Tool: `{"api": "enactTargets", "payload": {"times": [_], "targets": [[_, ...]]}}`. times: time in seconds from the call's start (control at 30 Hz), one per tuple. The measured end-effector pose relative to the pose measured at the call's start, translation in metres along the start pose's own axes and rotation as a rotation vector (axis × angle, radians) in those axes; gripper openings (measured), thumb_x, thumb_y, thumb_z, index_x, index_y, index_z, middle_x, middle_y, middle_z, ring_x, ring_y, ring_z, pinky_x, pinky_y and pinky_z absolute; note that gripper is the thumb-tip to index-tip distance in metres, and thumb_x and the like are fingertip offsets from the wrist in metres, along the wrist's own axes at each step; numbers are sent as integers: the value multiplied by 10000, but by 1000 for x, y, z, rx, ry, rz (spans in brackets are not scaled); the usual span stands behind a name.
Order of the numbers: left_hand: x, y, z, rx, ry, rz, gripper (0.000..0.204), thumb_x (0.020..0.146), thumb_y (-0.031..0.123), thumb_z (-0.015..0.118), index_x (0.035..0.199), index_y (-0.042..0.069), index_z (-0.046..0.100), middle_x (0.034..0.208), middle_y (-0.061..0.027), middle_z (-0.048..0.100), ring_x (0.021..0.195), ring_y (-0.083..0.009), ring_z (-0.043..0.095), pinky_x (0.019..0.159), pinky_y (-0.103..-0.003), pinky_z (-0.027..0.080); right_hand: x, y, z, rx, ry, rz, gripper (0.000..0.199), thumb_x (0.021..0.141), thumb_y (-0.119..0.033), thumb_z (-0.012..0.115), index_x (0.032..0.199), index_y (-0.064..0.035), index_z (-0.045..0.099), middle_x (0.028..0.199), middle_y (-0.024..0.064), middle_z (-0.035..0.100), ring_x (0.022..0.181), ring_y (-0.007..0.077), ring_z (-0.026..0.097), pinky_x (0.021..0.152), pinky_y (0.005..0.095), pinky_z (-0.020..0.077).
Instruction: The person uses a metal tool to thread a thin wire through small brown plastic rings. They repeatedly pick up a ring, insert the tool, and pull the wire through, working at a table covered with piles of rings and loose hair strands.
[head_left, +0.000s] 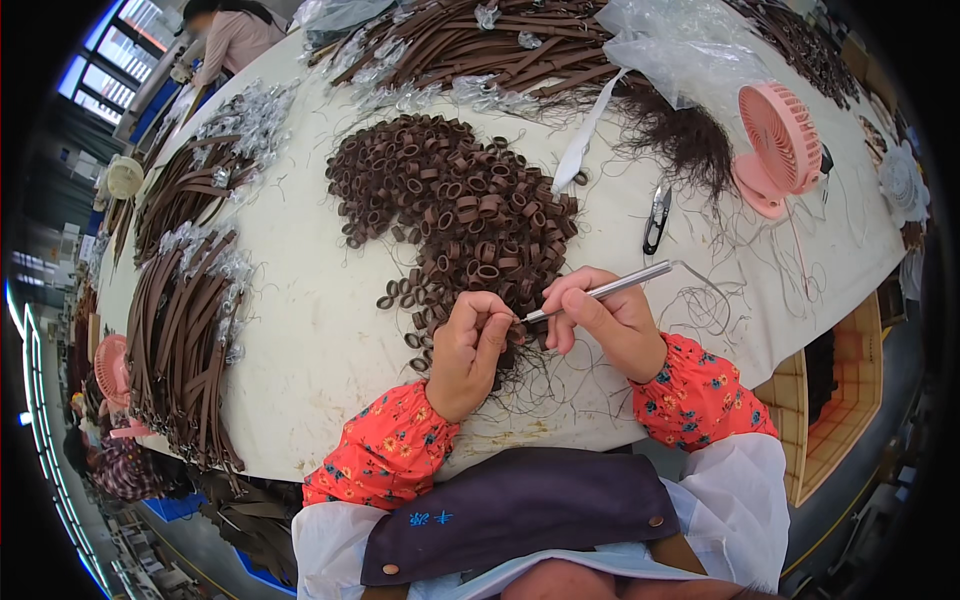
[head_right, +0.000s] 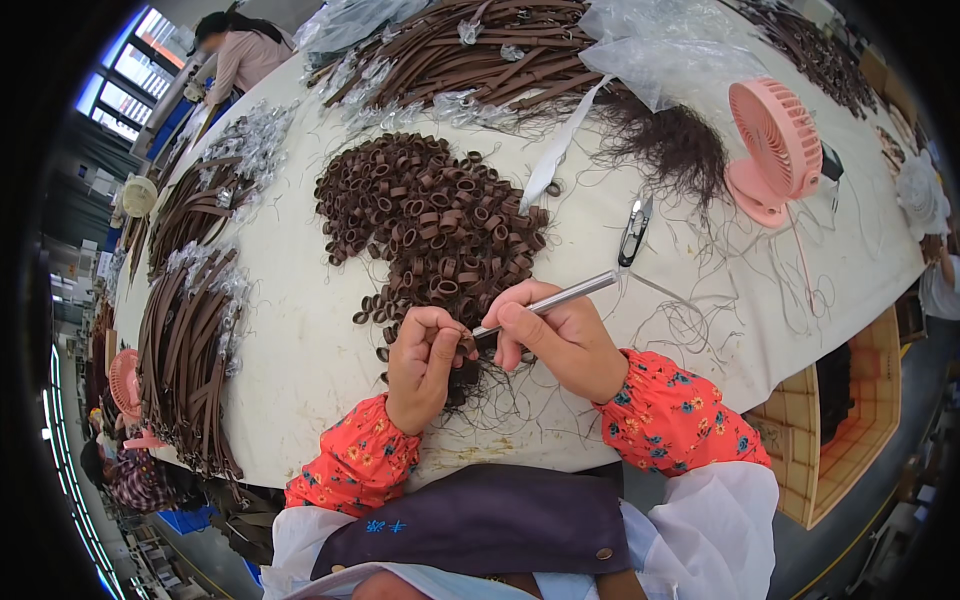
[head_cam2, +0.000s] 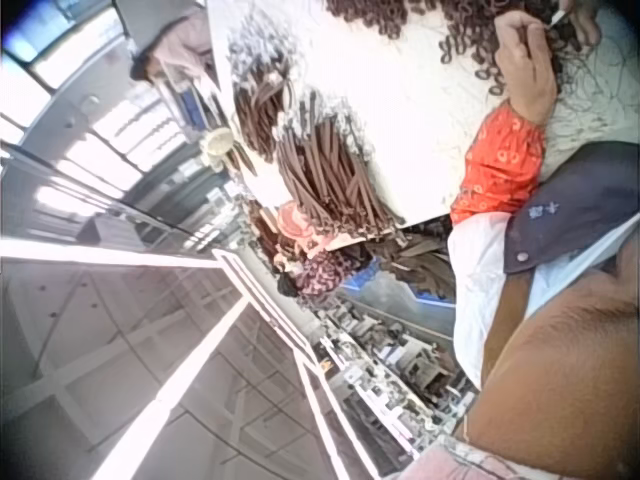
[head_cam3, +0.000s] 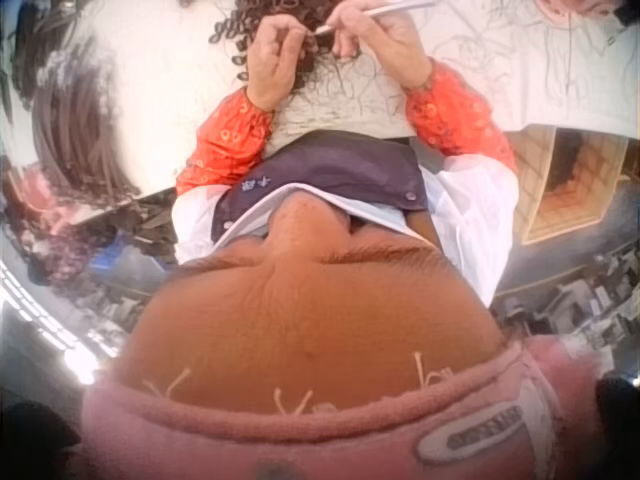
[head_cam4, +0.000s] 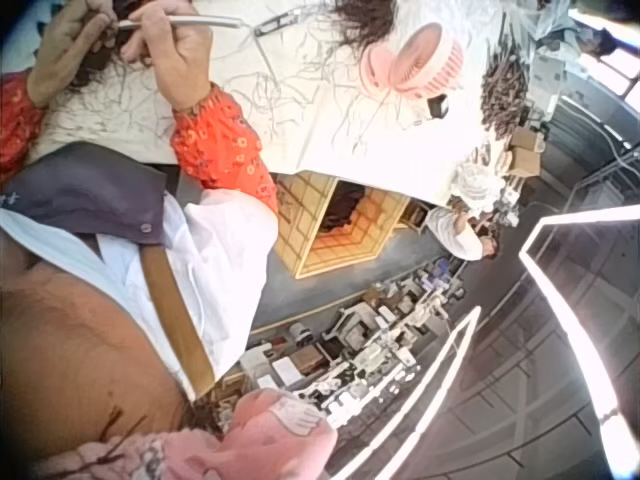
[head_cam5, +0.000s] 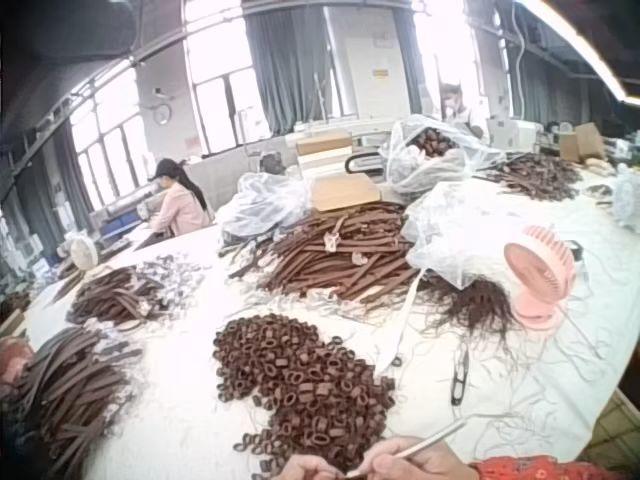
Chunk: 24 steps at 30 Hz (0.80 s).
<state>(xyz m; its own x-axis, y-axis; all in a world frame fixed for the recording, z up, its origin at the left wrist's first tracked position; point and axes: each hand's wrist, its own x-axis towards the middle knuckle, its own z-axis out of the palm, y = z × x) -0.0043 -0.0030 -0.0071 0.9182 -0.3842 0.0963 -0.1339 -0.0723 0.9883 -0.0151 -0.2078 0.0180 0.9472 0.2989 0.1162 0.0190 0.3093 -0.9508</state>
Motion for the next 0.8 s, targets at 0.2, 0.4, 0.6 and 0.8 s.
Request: {"api": "enactTargets", "payload": {"times": [0.2, 0.4, 0.6, 0.8], "targets": [[0, -1, 0, -7, -2, 0, 92, 1001, 120, 444, 1048, 41, 451, 847, -39, 590, 738, -79, 568, 625, -200, 428, 0, 1, 0, -14, -10, -15, 248, 1001, -216, 464, 994, 7, 572, 692, 29, 595, 654, 92, 581, 604, 222, 450], [0, 1, 1, -38, 22, 14, 84, 996, 106, 449, 1051, 42, 455, 846, -37, 597, 720, -73, 564, 618, -197, 430, -1, 3, 0, -131, 49, -82, 185, 966, -191, 535, 1010, -16, 578, 714, 26, 598, 654, 93, 583, 621, 234, 466], [0, 4, 4, 157, 87, 118, 89, 961, 90, 530, 1016, 21, 522, 777, -35, 625, 653, -80, 572, 596, -230, 466, 4, 12, 9, -719, 28, -334, 272, 800, -95, 709, 1042, -68, 590, 842, 47, 625, 706, 136, 625, 637, 266, 496], [0, -1, 6, 75, 89, 196, 89, 930, 48, 556, 1010, 15, 534, 943, -96, 634, 693, -123, 610, 625, -247, 481, 3, 7, 9, -494, 112, -168, 266, 802, -23, 665, 1049, -48, 569, 863, 33, 609, 763, 108, 599, 672, 248, 493]]}}
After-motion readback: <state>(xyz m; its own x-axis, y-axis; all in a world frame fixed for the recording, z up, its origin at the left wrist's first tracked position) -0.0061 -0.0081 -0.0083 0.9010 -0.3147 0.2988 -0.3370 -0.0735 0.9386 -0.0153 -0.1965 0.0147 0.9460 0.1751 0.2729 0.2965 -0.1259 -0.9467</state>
